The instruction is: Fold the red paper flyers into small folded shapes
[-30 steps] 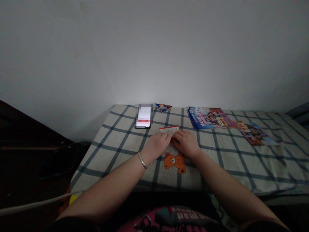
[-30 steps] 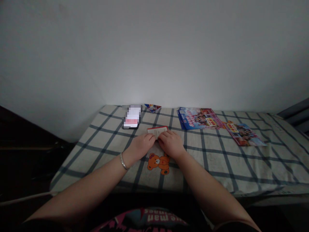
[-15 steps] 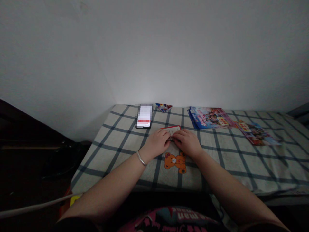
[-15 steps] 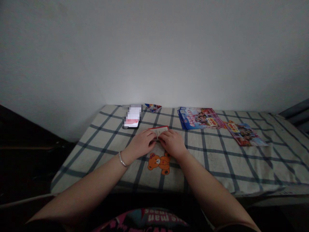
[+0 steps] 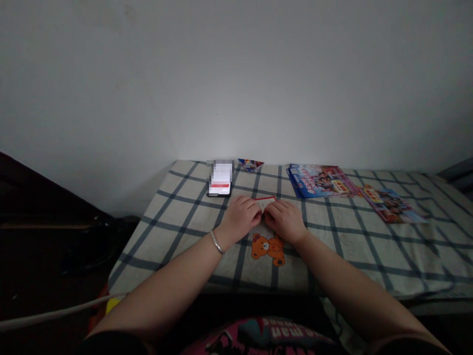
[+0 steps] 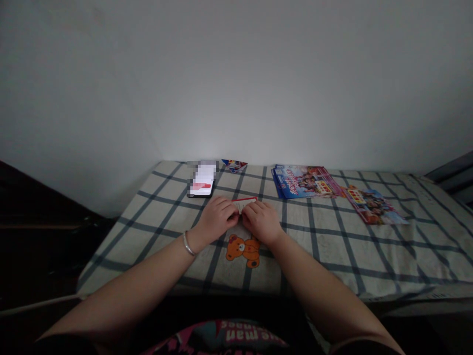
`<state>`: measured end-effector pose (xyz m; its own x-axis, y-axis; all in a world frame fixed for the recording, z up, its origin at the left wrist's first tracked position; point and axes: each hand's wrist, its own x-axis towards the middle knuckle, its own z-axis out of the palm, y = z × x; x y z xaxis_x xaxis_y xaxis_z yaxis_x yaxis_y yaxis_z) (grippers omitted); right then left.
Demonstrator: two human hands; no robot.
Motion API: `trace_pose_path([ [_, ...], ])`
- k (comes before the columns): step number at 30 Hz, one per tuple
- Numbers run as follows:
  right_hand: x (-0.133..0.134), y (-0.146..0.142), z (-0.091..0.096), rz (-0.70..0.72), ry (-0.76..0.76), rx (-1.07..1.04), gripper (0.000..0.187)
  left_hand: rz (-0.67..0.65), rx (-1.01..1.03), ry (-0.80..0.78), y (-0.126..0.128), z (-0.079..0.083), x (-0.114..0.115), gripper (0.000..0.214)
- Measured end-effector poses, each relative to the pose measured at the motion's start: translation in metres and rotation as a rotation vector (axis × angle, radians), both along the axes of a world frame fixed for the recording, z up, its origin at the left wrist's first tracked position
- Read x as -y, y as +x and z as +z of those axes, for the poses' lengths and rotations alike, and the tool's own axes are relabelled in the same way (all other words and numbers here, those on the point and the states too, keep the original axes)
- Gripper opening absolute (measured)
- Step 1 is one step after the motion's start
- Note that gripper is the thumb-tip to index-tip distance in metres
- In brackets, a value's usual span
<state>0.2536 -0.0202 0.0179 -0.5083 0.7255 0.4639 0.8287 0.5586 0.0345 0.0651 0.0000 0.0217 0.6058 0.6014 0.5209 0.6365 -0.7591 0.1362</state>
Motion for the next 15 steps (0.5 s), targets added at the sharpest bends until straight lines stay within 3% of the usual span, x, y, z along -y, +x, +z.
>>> trace_pose_path([
  [5, 0.0012, 0.0, -0.0006, 0.052, 0.037, -0.081, 0.013, -0.009, 0.037, 0.06, -0.0001, 0.0002, 0.0017, 0.008],
  [15, 0.0008, -0.0013, 0.0019, 0.066, -0.048, -0.216, 0.012, -0.029, 0.068, 0.054, -0.0011, 0.0023, 0.0024, 0.013],
])
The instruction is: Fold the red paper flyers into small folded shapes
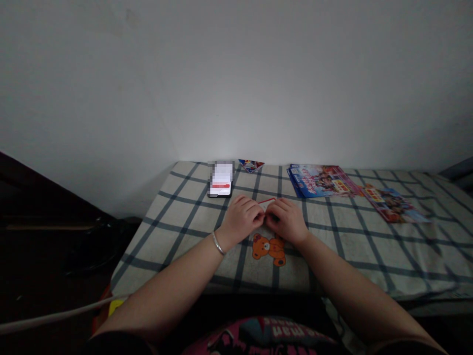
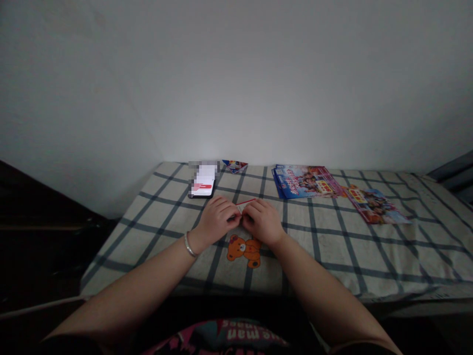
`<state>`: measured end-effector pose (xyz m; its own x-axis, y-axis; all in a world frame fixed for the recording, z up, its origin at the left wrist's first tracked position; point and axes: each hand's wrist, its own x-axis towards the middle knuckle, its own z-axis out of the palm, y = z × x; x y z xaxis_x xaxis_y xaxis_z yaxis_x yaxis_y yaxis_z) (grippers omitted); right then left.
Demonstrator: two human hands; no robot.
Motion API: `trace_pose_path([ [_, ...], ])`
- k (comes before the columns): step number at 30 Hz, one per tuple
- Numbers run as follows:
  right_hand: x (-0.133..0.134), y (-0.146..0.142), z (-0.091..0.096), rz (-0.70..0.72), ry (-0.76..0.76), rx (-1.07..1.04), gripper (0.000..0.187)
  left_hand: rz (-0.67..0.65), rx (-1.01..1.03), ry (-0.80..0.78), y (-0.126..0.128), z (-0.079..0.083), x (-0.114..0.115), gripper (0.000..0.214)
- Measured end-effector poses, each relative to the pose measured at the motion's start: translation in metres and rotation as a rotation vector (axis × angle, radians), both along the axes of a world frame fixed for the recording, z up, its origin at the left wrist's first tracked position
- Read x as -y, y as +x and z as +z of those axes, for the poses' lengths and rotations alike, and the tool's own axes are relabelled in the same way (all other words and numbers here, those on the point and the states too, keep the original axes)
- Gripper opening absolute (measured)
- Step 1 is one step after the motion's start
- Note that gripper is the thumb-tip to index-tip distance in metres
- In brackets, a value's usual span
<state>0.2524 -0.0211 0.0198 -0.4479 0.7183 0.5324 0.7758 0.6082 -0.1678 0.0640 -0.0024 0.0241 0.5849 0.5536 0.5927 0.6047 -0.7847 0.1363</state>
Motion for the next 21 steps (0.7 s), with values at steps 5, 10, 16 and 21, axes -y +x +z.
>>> trace_pose_path([
  [5, -0.001, 0.003, 0.001, -0.025, -0.004, -0.013, 0.011, 0.016, 0.035, 0.004, -0.003, 0.001, -0.001, 0.012],
  [10, 0.0, 0.01, 0.004, -0.036, -0.002, -0.012, 0.01, 0.011, 0.045, -0.014, -0.008, -0.001, -0.003, 0.011],
  [16, -0.003, 0.024, 0.003, -0.07, 0.03, -0.038, 0.011, 0.027, 0.069, 0.009, -0.011, 0.002, -0.004, 0.009],
  [21, -0.007, 0.031, -0.001, -0.088, 0.051, -0.066, 0.011, 0.02, 0.107, 0.048, -0.015, 0.004, -0.006, 0.007],
])
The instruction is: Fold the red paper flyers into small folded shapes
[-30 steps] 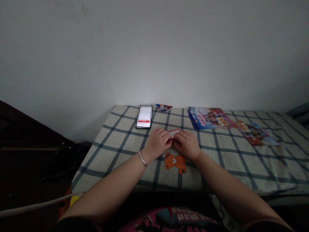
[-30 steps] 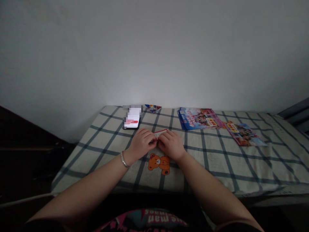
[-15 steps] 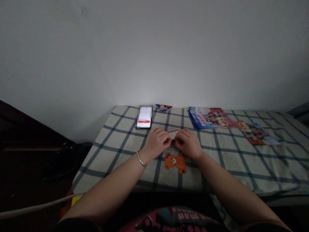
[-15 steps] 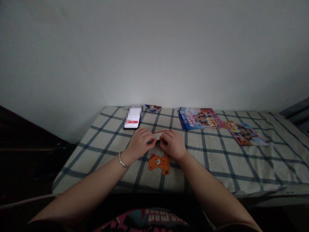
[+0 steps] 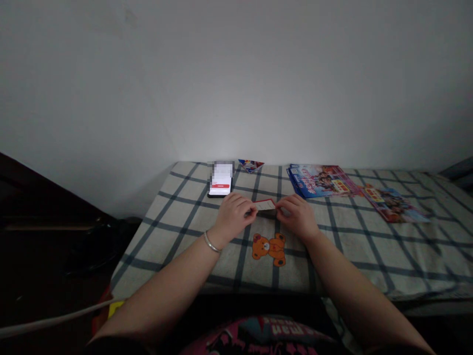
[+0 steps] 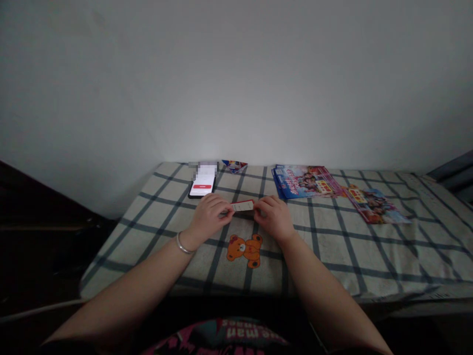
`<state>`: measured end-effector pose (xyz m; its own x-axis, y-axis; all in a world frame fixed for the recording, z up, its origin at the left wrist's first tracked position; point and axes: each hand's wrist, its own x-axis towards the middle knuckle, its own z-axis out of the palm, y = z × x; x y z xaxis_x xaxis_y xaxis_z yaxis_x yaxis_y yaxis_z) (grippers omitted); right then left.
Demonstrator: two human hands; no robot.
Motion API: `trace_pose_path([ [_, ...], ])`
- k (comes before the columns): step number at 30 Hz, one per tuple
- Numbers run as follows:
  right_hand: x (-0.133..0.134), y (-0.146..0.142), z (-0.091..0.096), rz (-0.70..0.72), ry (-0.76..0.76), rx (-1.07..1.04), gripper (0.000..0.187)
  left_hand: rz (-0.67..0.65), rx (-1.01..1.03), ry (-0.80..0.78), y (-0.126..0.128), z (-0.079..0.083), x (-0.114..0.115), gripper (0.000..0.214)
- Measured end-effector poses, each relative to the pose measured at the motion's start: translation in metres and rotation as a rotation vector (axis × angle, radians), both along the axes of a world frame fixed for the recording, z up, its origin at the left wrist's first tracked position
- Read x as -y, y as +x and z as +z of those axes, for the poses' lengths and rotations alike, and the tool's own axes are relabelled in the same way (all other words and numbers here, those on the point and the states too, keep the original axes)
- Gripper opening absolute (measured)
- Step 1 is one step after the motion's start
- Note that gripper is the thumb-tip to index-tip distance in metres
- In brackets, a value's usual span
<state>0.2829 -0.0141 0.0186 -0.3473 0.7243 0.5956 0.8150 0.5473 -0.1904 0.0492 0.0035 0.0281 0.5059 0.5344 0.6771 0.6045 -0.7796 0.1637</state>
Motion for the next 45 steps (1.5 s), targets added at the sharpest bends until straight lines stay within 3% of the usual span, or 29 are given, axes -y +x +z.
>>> trace_pose_path([
  [13, 0.005, -0.001, 0.004, -0.106, 0.049, -0.03, 0.011, 0.022, 0.049, -0.026, -0.004, -0.001, -0.003, 0.009],
  [20, 0.004, -0.008, 0.006, 0.086, 0.056, -0.03, 0.011, 0.038, 0.011, -0.091, -0.004, -0.003, -0.002, 0.007],
  [32, 0.012, -0.025, 0.004, 0.144, 0.059, 0.136, 0.008, -0.023, -0.173, 0.068, 0.007, 0.001, 0.011, 0.008],
  [45, 0.009, -0.025, 0.003, 0.148, 0.031, 0.068, 0.009, 0.058, -0.222, 0.114, 0.007, 0.002, 0.011, 0.011],
])
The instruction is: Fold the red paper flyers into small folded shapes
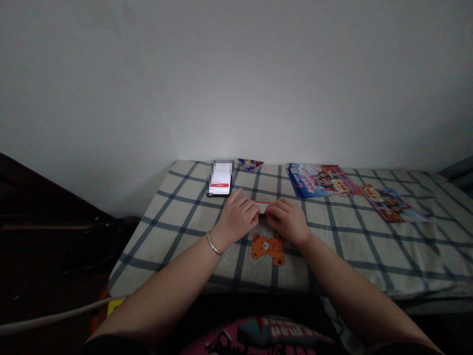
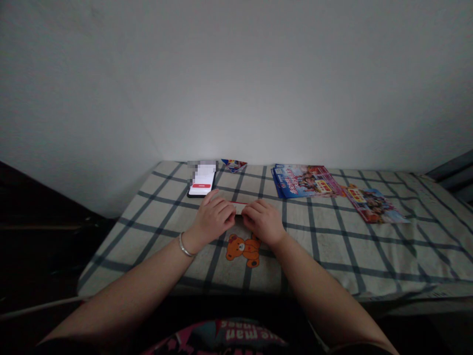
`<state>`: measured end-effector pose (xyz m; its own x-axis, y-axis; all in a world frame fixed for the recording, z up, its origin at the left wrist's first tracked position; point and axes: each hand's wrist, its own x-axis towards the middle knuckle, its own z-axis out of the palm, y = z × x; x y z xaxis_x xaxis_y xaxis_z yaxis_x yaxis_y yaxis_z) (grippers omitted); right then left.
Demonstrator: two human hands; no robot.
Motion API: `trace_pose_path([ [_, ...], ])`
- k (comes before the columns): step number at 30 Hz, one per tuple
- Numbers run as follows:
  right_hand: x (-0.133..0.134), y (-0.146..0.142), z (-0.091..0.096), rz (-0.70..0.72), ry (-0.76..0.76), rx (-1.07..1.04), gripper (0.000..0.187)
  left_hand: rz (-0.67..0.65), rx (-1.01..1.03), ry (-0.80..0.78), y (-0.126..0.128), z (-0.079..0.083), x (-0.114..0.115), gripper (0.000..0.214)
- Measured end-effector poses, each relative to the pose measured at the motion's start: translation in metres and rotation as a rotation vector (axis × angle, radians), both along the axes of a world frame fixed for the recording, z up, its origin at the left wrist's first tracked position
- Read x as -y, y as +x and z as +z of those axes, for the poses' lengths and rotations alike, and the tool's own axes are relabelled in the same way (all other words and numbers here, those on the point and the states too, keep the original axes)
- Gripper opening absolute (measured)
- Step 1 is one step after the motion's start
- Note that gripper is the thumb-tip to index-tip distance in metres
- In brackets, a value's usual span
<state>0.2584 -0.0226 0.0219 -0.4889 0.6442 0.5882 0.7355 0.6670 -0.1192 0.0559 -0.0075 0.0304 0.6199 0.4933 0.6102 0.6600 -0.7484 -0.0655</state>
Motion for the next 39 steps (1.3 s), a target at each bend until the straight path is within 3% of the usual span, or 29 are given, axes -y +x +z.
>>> trace_pose_path([
  [12, -0.001, 0.015, -0.001, -0.11, -0.026, -0.114, 0.011, 0.053, 0.05, -0.032, -0.01, 0.003, -0.006, 0.01],
  [26, -0.004, 0.02, -0.002, -0.144, -0.008, -0.168, 0.012, 0.069, 0.075, -0.044, -0.017, 0.006, -0.008, 0.011],
  [34, -0.005, 0.024, -0.003, -0.147, -0.067, -0.223, 0.013, 0.048, 0.12, -0.127, -0.02, 0.002, -0.01, 0.008],
  [39, -0.01, 0.033, -0.007, -0.135, -0.132, -0.305, 0.013, 0.062, 0.227, -0.262, -0.023, -0.003, -0.01, 0.012],
])
